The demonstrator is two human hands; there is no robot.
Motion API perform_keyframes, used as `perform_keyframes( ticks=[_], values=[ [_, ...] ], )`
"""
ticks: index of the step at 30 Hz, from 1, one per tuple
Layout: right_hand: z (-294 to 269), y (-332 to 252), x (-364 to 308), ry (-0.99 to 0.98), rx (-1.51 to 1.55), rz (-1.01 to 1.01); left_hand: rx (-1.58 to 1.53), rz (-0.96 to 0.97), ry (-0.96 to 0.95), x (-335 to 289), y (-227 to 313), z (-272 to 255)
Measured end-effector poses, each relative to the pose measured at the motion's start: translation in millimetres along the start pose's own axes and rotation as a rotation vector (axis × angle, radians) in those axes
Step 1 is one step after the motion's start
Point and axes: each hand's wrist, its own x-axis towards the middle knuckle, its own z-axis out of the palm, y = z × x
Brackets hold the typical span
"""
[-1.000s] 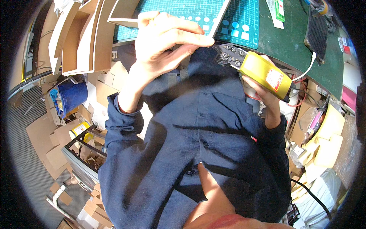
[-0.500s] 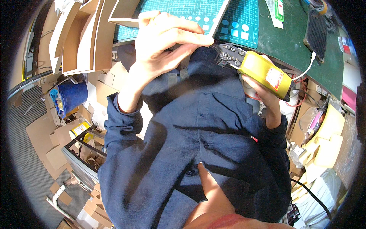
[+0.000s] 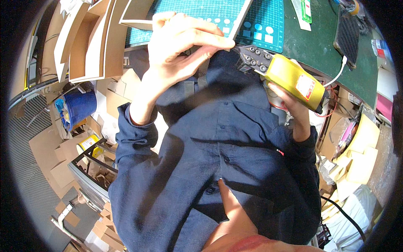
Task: The person assembles a small cardboard box by applying white paint to the edges of a cardboard piece, then using a hot glue gun to attach side panels to a base. The person repeatedly applies glue to edges and presses panels into place to form the box structure.
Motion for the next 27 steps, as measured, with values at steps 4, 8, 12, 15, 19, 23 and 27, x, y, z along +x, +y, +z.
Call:
perform_keyframes(
  ticks=[4,8,12,15,19,23,27],
  values=[
    [-1.6,-0.5,-0.2,-0.011,0.017,0.005,-0.014,-0.005,0.008,-1.3,-1.1,0.9],
    [0.0,-0.2,0.1,-0.012,0.041,-0.003,0.0,-0.008,0.004,-1.9,0.8,0.1],
    [-0.8,-1.8,0.2,-0.007,0.026,-0.014,-0.002,-0.009,-0.009,0.8,1.7,-1.2],
    [-1.5,-1.2,0.1,-0.018,0.014,0.0,-0.004,-0.008,-0.014,2.0,2.4,-2.0],
    [-0.8,-3.1,0.3,-0.013,0.04,0.036,0.016,-0.009,-0.025,0.4,2.0,-3.0],
    [-0.2,-1.0,0.0,0.002,0.062,0.012,0.002,-0.017,-0.021,1.3,3.5,-1.9],
    [0.0,-1.6,-0.1,0.001,0.05,0.003,0.006,-0.017,-0.021,1.5,3.3,-2.4]
  ],
)
